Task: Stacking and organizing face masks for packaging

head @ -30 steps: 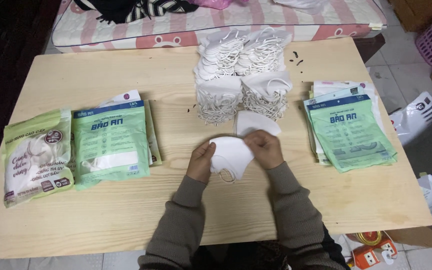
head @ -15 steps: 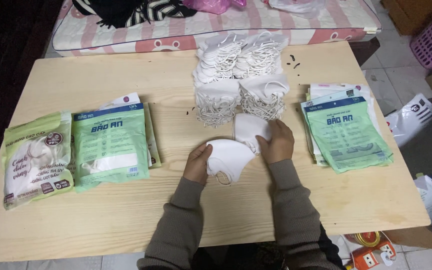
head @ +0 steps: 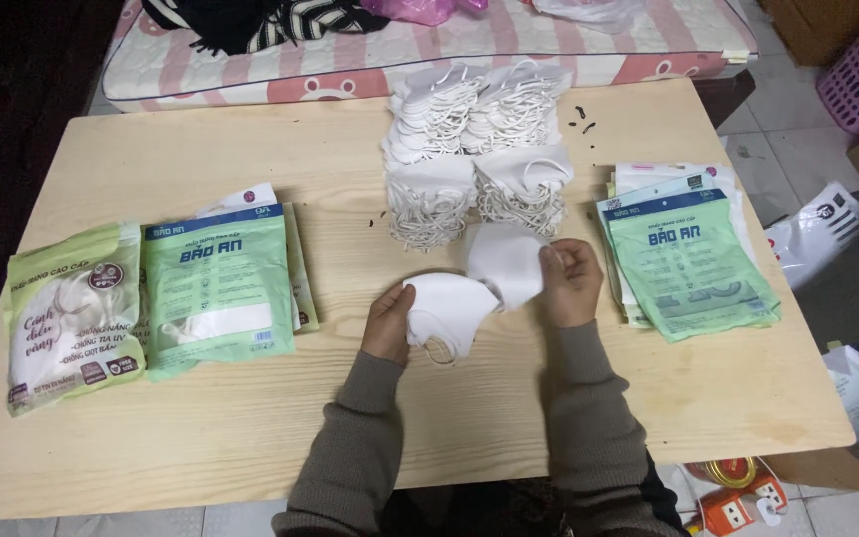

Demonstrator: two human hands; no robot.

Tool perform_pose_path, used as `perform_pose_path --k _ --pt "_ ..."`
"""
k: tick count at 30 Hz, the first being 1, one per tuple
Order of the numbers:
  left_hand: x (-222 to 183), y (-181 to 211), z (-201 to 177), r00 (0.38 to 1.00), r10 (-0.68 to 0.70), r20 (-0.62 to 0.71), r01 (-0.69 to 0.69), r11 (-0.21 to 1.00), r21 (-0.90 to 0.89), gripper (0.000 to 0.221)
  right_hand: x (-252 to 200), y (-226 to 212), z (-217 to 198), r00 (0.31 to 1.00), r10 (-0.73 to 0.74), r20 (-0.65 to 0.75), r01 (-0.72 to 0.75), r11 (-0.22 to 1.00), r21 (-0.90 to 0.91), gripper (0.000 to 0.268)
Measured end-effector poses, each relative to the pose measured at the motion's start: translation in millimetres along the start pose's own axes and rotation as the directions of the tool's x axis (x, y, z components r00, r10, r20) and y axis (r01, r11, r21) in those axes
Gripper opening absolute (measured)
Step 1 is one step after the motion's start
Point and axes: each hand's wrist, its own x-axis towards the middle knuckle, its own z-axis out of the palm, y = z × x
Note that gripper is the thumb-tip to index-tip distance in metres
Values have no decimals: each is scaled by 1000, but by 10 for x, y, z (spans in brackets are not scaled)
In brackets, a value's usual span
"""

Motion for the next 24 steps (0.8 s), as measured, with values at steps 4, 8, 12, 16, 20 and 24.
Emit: perform_pose_path --k 4,8,12,16,20,24 --pt "-28 28 35 1000 -4 -5 4 1000 29 32 14 381 -120 929 264 258 -307 941 145 13" --pt "-92 97 81 1000 0 -19 2 998 62 31 28 530 -188 847 355 395 -510 753 416 11" --pt "-27 30 35 1000 -17 -20 17 999 39 34 10 813 -266 793 336 508 -551 752 362 11" --pt "-8 11 24 999 -41 15 41 999 -14 36 -212 668 62 833 319 452 -431 886 169 16" --pt "61 -111 -30 997 -18 73 23 997 -77 34 -337 580 176 837 362 410 -377 925 -46 14" --pt "88 -113 -38 997 2 71 4 996 -89 33 -357 449 229 838 368 403 -327 930 -169 11"
